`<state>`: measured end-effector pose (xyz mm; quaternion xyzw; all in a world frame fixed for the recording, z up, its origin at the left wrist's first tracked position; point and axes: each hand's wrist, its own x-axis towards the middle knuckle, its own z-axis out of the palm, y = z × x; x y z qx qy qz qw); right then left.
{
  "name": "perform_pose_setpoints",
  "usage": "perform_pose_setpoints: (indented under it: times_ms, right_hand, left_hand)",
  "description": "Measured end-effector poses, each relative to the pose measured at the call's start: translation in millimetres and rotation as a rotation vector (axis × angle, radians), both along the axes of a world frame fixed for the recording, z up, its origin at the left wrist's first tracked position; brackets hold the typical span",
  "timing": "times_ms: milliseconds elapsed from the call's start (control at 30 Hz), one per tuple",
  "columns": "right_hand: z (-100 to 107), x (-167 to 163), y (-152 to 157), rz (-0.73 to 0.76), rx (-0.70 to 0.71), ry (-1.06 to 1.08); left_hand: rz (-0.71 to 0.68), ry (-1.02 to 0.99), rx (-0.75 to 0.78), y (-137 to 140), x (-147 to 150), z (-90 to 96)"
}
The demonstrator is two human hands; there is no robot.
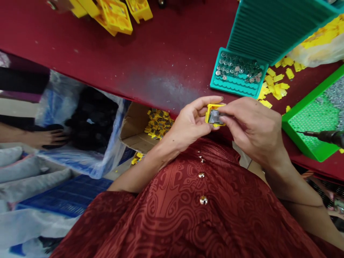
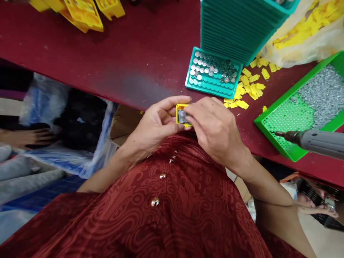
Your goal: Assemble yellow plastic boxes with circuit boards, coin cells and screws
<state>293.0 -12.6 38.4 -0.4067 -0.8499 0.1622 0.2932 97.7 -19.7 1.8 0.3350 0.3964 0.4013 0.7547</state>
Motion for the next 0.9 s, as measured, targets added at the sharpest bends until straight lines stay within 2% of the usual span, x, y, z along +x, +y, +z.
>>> perform_pose_setpoints:
  times_ms: [133,367,467,633,900]
  right_hand:
    - [-2,1,-3,-0.014,0.018,0.014]
    - [-3,0,-7,-0.069,-0.093,0.104]
    - [-6,-1,-9,-0.114,-0.085,0.137]
    - [-14,-1,-9,-0.122,0.021,0.13]
    - [-8,3,-12,-0.117,-0.032,0.107]
  left_hand:
    - [0.012,-0.01,-0.053,-1,2,7.0]
    - [0.014,-0.02,-0.131,-1,2,18.6]
    - [0.022,-0.044,-0.132,-2,2,16.7]
    - [0.001,-0.026,-0.083,-2,2,10.3]
    - [-0.022,-0.046,-0.062,-1,2,8.8]
